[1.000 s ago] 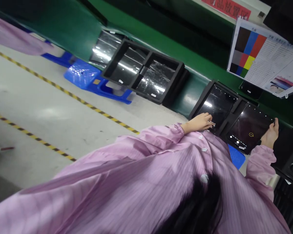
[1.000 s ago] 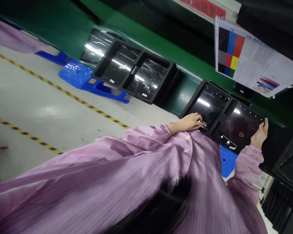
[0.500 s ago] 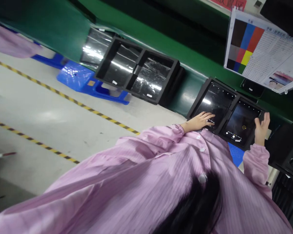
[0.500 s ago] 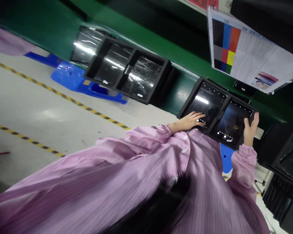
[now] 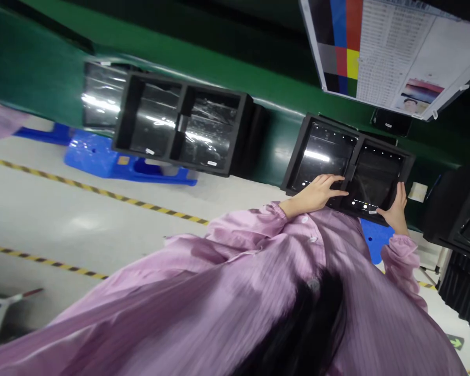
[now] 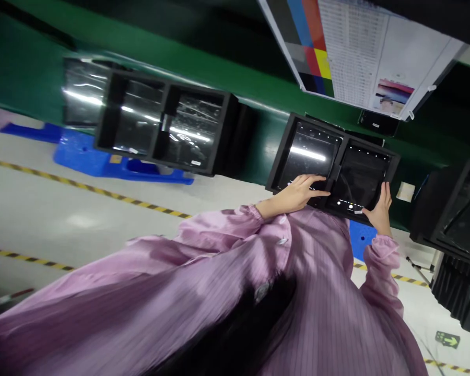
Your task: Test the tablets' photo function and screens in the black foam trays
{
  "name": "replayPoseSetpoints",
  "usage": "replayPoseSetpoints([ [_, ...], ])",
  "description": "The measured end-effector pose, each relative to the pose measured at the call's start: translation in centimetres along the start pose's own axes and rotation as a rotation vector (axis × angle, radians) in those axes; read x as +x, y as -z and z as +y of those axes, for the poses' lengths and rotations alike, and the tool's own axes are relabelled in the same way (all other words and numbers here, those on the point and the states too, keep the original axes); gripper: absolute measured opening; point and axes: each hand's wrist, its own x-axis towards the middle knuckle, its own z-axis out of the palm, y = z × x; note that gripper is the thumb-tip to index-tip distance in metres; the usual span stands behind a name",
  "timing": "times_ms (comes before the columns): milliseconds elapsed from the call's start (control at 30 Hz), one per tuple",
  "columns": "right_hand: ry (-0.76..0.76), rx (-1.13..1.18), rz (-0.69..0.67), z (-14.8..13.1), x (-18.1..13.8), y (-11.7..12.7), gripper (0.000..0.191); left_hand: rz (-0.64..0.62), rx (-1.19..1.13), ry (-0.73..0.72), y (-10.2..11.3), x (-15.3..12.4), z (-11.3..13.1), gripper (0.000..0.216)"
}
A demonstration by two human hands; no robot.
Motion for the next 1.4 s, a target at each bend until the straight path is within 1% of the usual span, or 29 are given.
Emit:
replayPoseSetpoints([
  [67,-0.021,0.069,0.028,0.6,0.2,-0.1,0.132,-0.013,-0.013,-0.019,-0.1,0.5,0.4,0.072],
  [100,-0.048,0.121,0.066,1.2,0.5,0.0,0.130,-0.026,-0.015,-0.029,-0.3,0.8,0.6,0.070],
  [133,-0.091,0.168,0.129,2.0,0.9,0.2,0.123,-0.041,-0.015,-0.041,-0.5,1.0,0.6,0.067],
  [200,-0.222,0.191,0.310,3.8,2.2,0.6,0.097,-0.072,-0.015,-0.065,-1.1,1.5,0.8,0.062],
  [267,-0.369,0.107,0.469,5.6,3.8,1.1,0.073,-0.089,-0.014,-0.078,-1.8,1.9,0.9,0.059],
  [300,-0.425,0.052,0.514,6.4,4.7,1.3,0.066,-0.093,-0.011,-0.082,-2.1,2.1,0.9,0.057],
  [367,-0.485,-0.023,0.551,7.6,6.1,1.6,0.061,-0.100,0.000,-0.092,-2.6,2.4,1.1,0.055],
  [433,-0.519,-0.049,0.558,8.2,7.1,1.8,0.062,-0.115,0.011,-0.111,-3.0,2.7,1.3,0.055],
  [533,-0.550,-0.045,0.520,7.9,7.3,2.3,0.063,-0.151,0.017,-0.130,-3.5,2.9,1.6,0.054],
  [600,-0.469,0.012,0.516,6.8,6.6,2.7,0.065,-0.178,0.018,-0.133,-3.7,3.1,1.7,0.052],
  [700,-0.197,0.162,0.611,3.8,4.3,3.1,0.069,-0.205,0.021,-0.143,-4.1,3.4,1.9,0.050],
  [767,-0.044,0.246,0.651,1.6,2.7,3.1,0.068,-0.211,0.033,-0.147,-4.5,3.6,1.9,0.048],
  [800,0.009,0.277,0.641,0.5,2.0,3.0,0.066,-0.216,0.042,-0.149,-4.7,3.8,1.9,0.048],
  [867,0.082,0.312,0.554,-1.2,1.2,2.8,0.058,-0.229,0.061,-0.157,-5.2,4.1,2.0,0.046],
  [967,0.140,0.294,0.373,-2.5,0.9,2.4,0.043,-0.242,0.074,-0.185,-5.9,4.6,2.1,0.043],
  [1033,0.153,0.271,0.304,-2.7,1.0,2.2,0.037,-0.238,0.072,-0.199,-6.3,4.8,2.1,0.043],
  [1133,0.158,0.280,0.285,-2.6,1.1,2.2,0.037,-0.218,0.060,-0.183,-6.5,4.6,1.9,0.047],
  [1300,0.133,0.234,0.287,-2.1,1.0,2.0,0.039,-0.188,0.079,-0.103,-5.6,3.2,1.2,0.054],
  [1400,0.125,0.207,0.282,-1.6,1.2,1.6,0.039,-0.193,0.106,-0.123,-5.7,3.1,1.2,0.055],
])
